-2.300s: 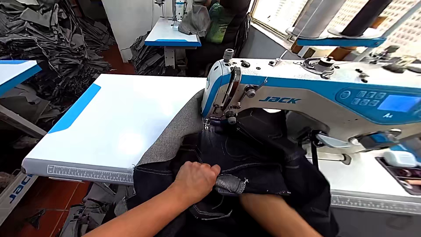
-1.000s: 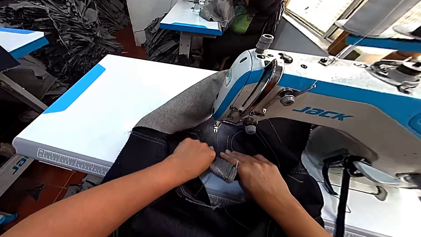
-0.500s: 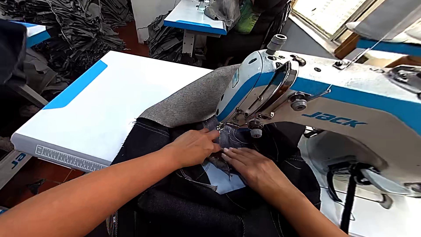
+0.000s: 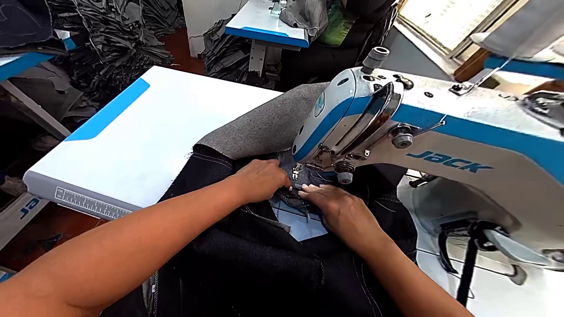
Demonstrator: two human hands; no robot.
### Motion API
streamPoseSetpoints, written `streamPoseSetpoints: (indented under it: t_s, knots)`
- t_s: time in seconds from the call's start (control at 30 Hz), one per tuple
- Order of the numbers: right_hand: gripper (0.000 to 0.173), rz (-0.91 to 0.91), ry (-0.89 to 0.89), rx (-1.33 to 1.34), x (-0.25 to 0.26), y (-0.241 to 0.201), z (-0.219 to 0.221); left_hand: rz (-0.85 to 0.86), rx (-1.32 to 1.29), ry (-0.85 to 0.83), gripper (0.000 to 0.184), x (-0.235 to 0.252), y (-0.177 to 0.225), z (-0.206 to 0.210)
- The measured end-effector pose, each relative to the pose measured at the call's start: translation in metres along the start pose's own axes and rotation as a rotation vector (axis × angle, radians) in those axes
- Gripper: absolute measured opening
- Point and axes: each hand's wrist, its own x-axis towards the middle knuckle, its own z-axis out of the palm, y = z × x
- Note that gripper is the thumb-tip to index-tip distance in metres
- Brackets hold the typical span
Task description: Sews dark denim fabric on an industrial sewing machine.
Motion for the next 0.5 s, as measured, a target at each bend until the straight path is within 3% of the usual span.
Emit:
streamPoseSetpoints:
  t_s: [0.1, 0.17, 0.3, 0.37, 0.43, 0.5]
  knots:
    - [0.035, -0.013, 0.014, 0.001, 0.0, 0.003, 0.003, 0.028, 0.003, 0.005, 0.041, 0.002, -0.005, 0.0]
    - [0.034, -0.053, 0.027, 0.023, -0.002, 0.006, 0.004, 0.132, 0.02, 0.084, 0.038, 0.0, -0.011, 0.008]
    - [0.021, -0.253, 0.104, 0.128, -0.008, 0.011, 0.002, 0.589, 0.155, 0.421, 0.011, -0.007, -0.012, 0.019]
    - [0.018, -0.281, 0.111, 0.153, -0.006, 0.01, 0.003, 0.731, 0.225, 0.548, 0.019, -0.013, 0.001, 0.021]
    - [0.022, -0.251, 0.119, 0.135, -0.002, 0.007, 0.005, 0.676, 0.274, 0.55, 0.019, -0.018, 0.012, 0.023]
    - [0.018, -0.225, 0.135, 0.112, 0.005, 0.005, 0.009, 0.478, 0.264, 0.472, 0.011, -0.022, 0.02, 0.02]
